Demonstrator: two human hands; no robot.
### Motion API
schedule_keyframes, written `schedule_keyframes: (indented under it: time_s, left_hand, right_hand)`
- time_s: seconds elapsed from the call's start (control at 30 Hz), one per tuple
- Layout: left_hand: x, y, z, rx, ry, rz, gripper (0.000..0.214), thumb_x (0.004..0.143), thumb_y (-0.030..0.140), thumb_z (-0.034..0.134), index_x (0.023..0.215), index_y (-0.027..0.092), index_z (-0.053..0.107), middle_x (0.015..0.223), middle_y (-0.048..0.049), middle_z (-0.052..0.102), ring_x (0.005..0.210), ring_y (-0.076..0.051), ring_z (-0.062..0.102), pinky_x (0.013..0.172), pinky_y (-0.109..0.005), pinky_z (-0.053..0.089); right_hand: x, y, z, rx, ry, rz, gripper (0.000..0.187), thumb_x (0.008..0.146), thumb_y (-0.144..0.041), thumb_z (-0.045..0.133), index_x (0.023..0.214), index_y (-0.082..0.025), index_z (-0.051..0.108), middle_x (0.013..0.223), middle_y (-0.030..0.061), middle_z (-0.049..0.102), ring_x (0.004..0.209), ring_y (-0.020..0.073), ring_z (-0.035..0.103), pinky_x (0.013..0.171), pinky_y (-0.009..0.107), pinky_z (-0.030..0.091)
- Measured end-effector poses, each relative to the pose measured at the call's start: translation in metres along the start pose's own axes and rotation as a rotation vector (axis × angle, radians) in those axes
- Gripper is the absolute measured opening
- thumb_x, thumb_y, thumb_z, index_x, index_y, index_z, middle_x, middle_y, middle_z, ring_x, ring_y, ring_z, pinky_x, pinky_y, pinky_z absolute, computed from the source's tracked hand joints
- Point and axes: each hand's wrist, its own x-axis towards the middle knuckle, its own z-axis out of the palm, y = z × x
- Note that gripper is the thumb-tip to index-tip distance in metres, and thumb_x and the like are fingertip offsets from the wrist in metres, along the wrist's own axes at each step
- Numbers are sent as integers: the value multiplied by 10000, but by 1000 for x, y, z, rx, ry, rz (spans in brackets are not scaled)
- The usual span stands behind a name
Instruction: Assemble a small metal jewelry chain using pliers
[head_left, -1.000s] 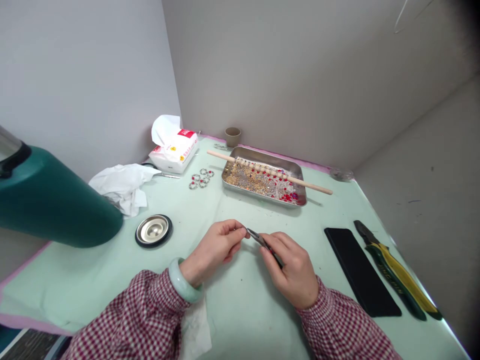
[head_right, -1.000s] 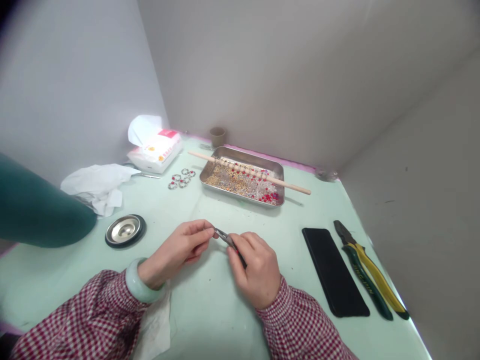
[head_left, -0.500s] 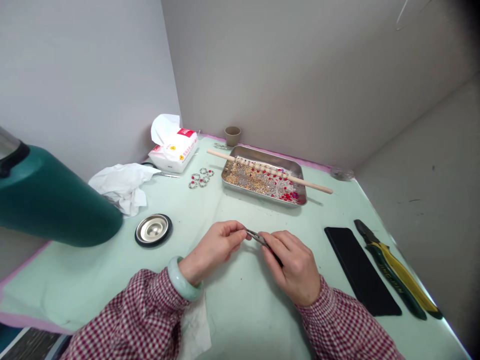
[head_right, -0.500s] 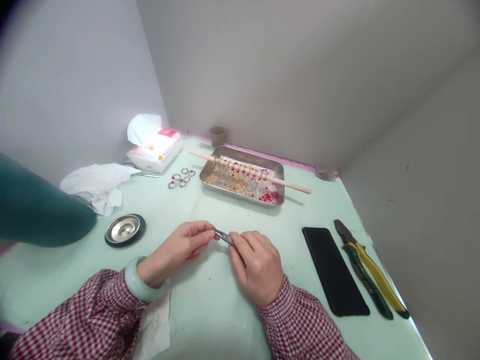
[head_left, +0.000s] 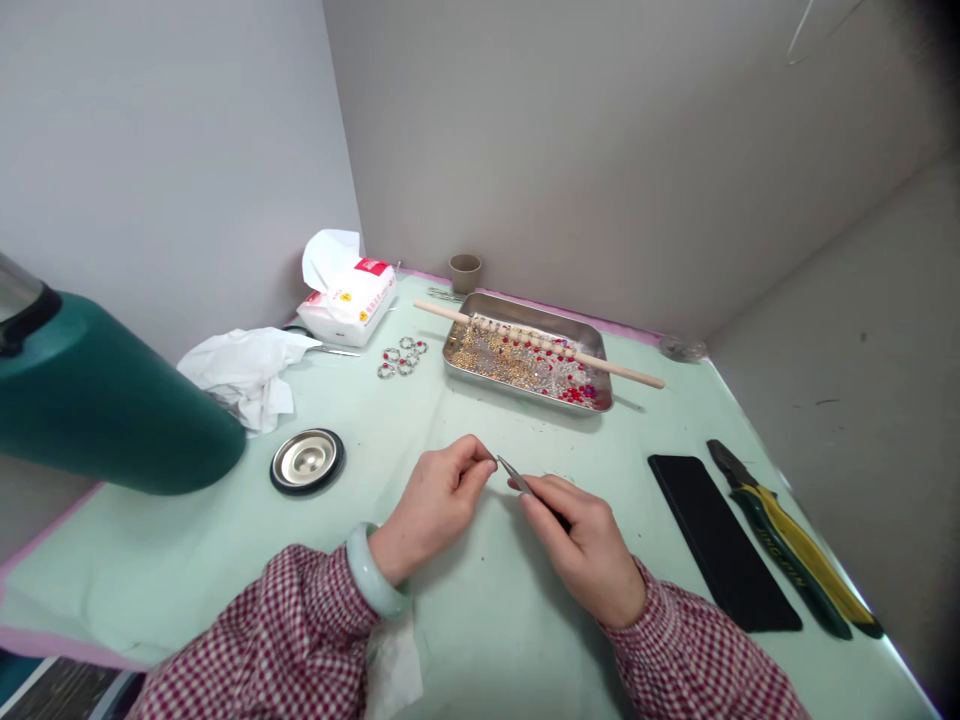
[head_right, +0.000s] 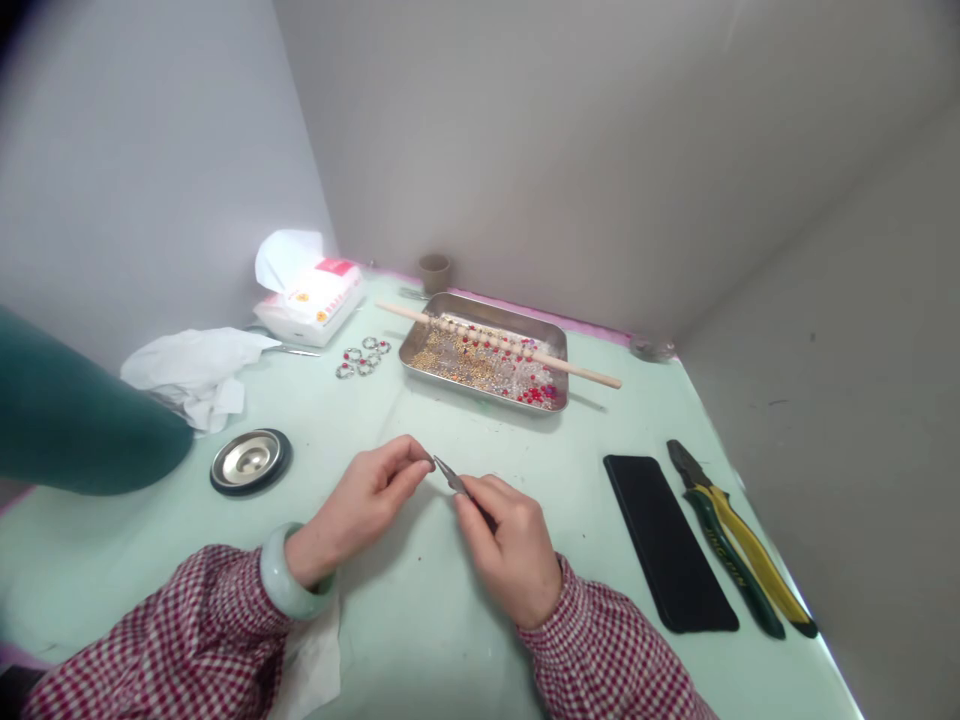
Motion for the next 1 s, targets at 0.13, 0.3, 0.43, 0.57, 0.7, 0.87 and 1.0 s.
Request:
schedule_keyframes:
  time_s: [0.13,0.3,0.43,0.57,0.7,0.87,1.0]
  left_hand:
    - [1,1,1,-174,-39,-120,176,835,302,479,734,162,516,542,55,395,496,-86,337,477,-211,267]
    - [3,1,-1,-407,-120,-283,194,827,351,502,752,173,480,473,92,294,415,-60,229,391,-195,180]
    - [2,2,-1,-447,-130,-303,217,816,359,526,727,170,467,465,94,292,408,-51,219,378,-188,166]
    - [2,1,-2,-425,-133,-301,216,811,362,530,735,166,483,459,92,293,407,-52,227,377,-191,168]
    - [3,-2,-1,-374,-129,-304,199,810,355,518,771,160,520,457,94,289,400,-57,231,385,-201,173]
    - [3,-1,-2,-297,-120,-247,190,804,332,510,767,152,558,472,87,312,428,-69,259,430,-209,213]
    - [3,0,-4,-147,-93,-161,178,808,294,490,771,151,588,521,58,405,488,-94,340,492,-221,280]
  right_hand:
    - [1,0,1,83,7,42,191,903,-239,458,965,-174,626,816,46,603,790,169,574,710,293,465]
    - [2,2,2,50,69,9,187,889,-227,479,1007,-169,612,854,59,601,776,169,564,704,306,465]
    - [2,2,3,-54,55,-69,233,883,-201,468,1073,-178,600,873,68,596,799,182,560,713,328,466]
    - [1,4,4,-171,79,-122,255,876,-194,465,1094,-173,596,871,76,597,812,195,559,722,343,469]
    - [1,5,5,-267,105,-152,261,875,-195,458,1095,-162,596,858,82,603,808,201,561,718,347,471]
    - [1,7,5,-375,133,-197,265,871,-193,473,1094,-146,608,834,86,612,793,203,562,707,349,471]
    - [2,8,3,-427,134,-221,259,872,-183,485,1089,-130,616,823,88,618,787,204,560,702,353,471]
